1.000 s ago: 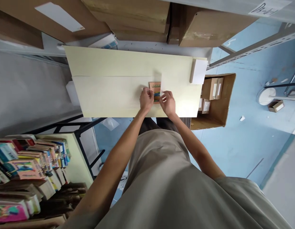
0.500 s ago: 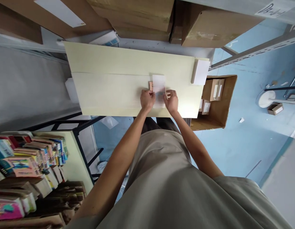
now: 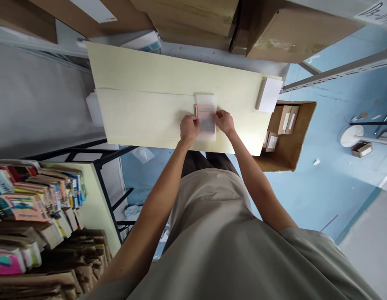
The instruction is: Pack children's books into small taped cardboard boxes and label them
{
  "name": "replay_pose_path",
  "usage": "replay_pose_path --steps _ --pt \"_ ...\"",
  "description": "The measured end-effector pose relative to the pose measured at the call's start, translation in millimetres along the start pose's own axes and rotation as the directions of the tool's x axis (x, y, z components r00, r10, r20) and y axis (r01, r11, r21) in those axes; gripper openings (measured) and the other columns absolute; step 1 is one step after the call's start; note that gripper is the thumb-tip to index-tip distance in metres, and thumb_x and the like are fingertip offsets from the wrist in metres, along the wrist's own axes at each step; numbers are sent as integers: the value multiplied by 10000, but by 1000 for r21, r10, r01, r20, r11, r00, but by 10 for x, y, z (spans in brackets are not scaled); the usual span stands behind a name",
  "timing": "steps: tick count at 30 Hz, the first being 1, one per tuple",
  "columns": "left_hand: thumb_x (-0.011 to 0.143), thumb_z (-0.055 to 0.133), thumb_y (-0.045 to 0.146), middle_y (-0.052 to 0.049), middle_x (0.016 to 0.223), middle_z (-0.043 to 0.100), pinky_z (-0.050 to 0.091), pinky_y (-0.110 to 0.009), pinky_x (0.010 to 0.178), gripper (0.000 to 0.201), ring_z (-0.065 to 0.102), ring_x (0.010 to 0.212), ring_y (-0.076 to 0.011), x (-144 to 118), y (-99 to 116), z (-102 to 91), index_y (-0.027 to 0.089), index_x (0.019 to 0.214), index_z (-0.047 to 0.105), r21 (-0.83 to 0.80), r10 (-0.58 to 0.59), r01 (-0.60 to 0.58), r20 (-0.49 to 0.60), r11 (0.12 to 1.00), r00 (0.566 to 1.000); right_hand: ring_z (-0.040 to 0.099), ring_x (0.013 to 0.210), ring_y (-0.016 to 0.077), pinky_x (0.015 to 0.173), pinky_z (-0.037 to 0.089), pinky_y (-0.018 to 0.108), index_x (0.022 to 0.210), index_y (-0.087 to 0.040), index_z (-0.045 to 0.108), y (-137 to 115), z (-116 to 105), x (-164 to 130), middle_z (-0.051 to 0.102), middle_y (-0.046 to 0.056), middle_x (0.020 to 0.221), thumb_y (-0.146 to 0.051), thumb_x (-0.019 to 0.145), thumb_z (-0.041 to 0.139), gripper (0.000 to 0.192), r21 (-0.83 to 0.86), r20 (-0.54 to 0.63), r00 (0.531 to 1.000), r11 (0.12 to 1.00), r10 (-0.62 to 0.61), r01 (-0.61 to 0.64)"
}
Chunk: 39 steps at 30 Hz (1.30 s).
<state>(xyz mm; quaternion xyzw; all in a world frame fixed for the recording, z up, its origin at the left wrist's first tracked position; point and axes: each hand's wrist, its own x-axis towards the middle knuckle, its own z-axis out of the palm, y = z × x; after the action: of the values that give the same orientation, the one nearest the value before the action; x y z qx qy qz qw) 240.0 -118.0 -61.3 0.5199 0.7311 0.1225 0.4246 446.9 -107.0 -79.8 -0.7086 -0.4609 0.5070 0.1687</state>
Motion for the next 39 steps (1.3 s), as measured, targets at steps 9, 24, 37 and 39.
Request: replay_pose_path --steps 9,24,37,39 --pt "1030 663 201 -142 1207 707 578 -457 1125 113 722 984 -266 -34 -33 -4 209 964 754 7 -10 10 -31 1000 999 751 842 205 840 674 372 963 -259 670 39 24 -17 794 42 952 -612 1059 748 374 78 54 997 996 -57 53" --pt "991 824 278 -252 1667 620 455 -595 1383 596 547 1632 -448 -671 163 354 175 1549 641 25 242 -242 -25 970 970 781 715 197 779 662 365 937 -230 669 -168 15 -206 806 53 931 -400 1038 753 215 -4 -24 1000 1000 -10 10" --pt "1202 379 337 -187 1830 515 418 -531 1441 585 444 1755 -321 -764 -139 485 207 1762 486 -242 320 -329 -76 913 944 419 1769 332 1460 325 652 1372 -272 796 -807 -251 279 674 26 1694 -208 1100 610 335 -408 714 556 393 -425 824" --pt "1232 358 463 -204 1768 585 504 -529 1372 580 559 1670 -335 -828 -187 421 210 1727 524 -274 300 -321 -117 906 947 473 1731 351 1439 370 618 1367 -257 828 -941 -292 502 713 51 1654 -339 1141 622 317 -448 799 522 285 -299 848"
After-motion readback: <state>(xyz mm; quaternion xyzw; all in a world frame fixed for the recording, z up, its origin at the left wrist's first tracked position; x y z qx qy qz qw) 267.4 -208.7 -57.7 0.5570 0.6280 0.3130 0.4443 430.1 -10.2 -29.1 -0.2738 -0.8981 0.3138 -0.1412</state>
